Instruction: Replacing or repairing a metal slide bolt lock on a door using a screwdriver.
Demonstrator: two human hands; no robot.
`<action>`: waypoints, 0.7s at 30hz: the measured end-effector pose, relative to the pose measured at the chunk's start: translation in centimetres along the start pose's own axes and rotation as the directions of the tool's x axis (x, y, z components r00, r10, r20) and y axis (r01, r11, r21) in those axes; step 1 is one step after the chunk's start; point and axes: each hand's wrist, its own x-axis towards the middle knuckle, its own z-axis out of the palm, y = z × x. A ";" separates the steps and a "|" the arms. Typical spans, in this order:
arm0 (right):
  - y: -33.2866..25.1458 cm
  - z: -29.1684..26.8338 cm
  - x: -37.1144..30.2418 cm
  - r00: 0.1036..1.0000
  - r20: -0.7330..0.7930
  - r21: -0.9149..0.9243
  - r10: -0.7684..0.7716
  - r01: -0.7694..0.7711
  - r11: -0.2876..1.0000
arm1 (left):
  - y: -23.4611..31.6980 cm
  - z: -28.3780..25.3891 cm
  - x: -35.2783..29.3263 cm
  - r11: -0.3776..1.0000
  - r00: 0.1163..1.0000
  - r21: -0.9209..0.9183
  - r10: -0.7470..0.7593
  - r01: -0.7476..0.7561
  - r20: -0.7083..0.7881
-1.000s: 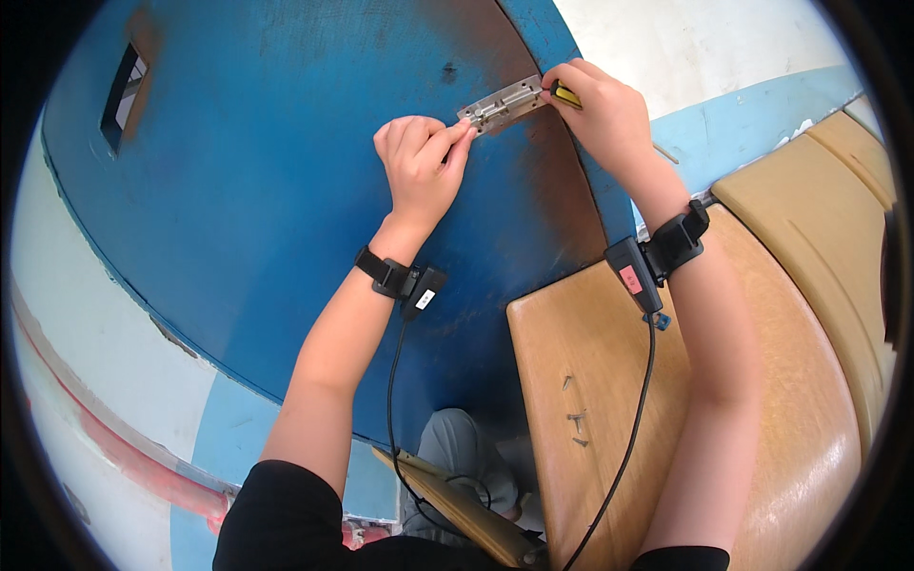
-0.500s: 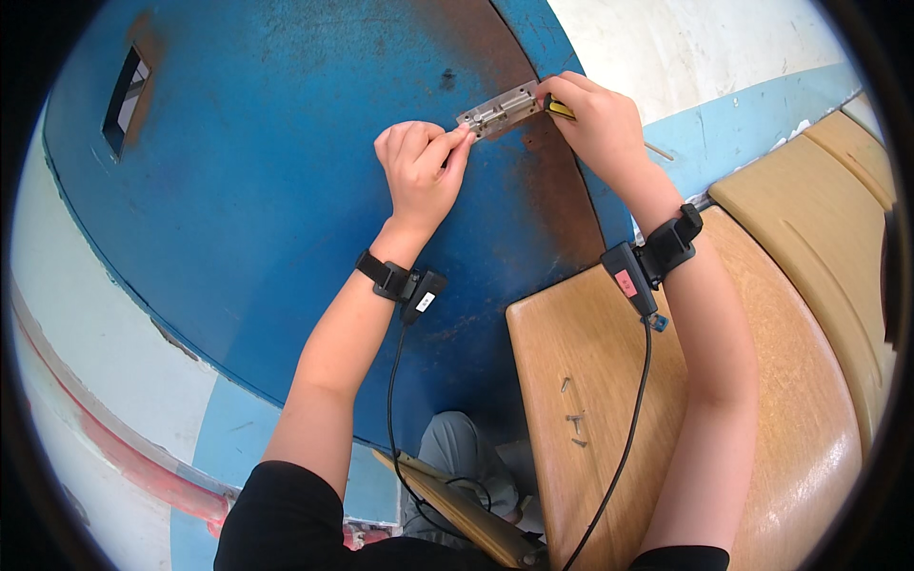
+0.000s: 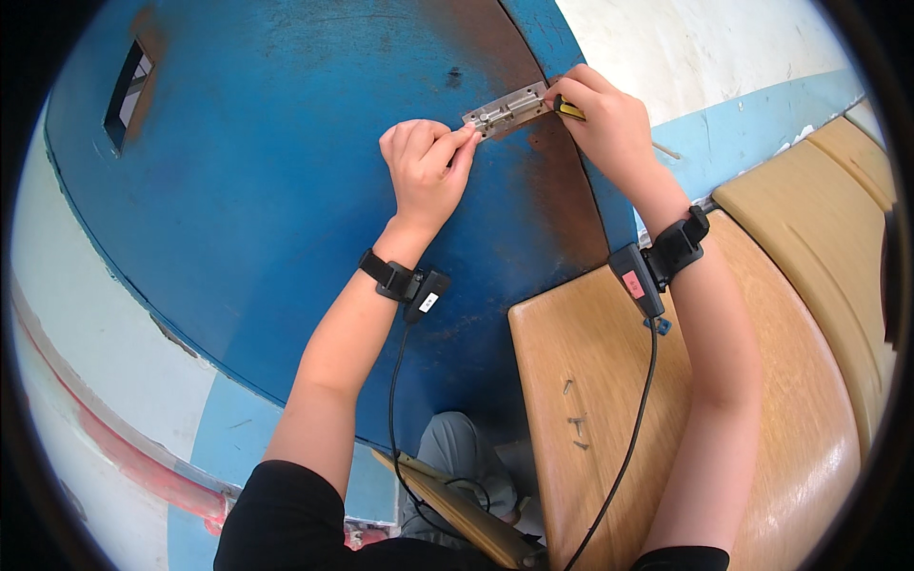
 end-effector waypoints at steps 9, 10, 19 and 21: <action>-0.2 0.4 0.1 1.000 -0.012 0.013 0.004 -0.004 1.000 | -0.1 0.1 -0.1 1.000 1.000 -0.008 0.010 -0.010 -0.002; -0.2 0.4 0.1 1.000 -0.011 0.015 0.003 -0.003 1.000 | -0.1 0.1 -0.1 1.000 1.000 -0.004 0.014 -0.014 -0.003; -0.3 0.0 0.1 0.998 0.060 0.017 0.031 -0.032 0.999 | -0.1 0.1 -0.1 1.000 1.000 0.000 0.010 -0.010 -0.003; -0.3 -0.1 0.1 0.997 0.069 0.012 0.034 -0.035 0.999 | -0.1 0.1 -0.1 1.000 1.000 -0.001 0.009 -0.009 -0.001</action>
